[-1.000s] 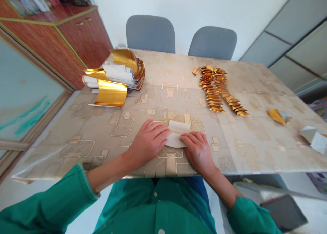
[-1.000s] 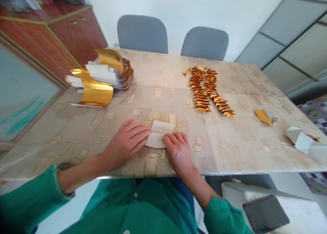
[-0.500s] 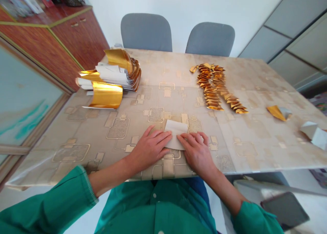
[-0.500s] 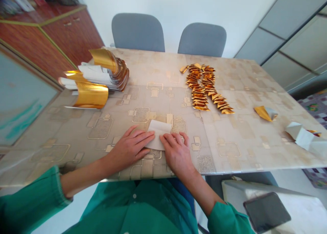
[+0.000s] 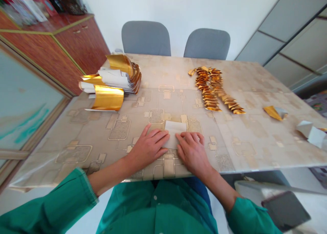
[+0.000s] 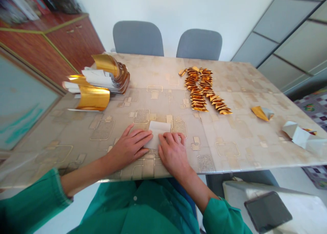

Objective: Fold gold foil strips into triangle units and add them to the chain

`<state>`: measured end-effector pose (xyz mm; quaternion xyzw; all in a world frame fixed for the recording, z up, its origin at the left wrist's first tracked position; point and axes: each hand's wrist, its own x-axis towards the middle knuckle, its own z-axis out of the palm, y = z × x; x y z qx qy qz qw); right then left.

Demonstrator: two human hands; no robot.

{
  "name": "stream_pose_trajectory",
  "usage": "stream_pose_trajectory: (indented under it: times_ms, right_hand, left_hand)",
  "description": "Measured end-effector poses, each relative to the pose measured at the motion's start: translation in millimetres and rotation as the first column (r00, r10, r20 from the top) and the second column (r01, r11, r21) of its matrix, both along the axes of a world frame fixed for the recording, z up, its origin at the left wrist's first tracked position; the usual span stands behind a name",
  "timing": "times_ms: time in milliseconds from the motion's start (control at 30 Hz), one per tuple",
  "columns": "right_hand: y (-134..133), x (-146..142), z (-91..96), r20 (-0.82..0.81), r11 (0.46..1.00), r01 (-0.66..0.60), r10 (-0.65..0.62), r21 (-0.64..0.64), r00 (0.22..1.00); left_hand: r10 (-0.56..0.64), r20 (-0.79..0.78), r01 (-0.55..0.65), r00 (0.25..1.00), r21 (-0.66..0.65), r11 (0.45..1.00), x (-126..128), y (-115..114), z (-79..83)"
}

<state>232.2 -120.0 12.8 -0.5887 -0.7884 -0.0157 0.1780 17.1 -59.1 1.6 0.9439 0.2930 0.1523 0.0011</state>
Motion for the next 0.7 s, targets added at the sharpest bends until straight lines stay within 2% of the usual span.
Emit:
stream_pose_trajectory:
  times_ms: [233,333,467,567,700]
  right_hand:
    - [-1,20,-5.8,-0.009,0.997,-0.008,0.008,0.071,1.0]
    - [5,20,-6.6,-0.06,0.996,0.018,-0.013,0.084,0.998]
    - [14,17,-6.3,-0.105,0.993,0.05,-0.038,0.11,0.994]
    - [17,18,-6.4,-0.151,0.995,0.051,-0.039,0.082,0.988]
    - [18,22,-9.5,-0.215,0.997,0.073,-0.068,0.013,0.974]
  left_hand:
    - [0.008,0.061,-0.006,0.998,-0.04,0.999,1,5,5.2]
    - [0.002,0.111,0.008,0.994,-0.095,0.995,8,21,9.9]
    - [0.102,0.118,-0.086,0.988,-0.132,0.987,22,47,12.4]
    - [0.119,0.108,-0.098,0.987,-0.182,0.978,28,58,10.2]
    - [0.119,0.124,-0.089,0.985,-0.22,0.971,29,58,6.3]
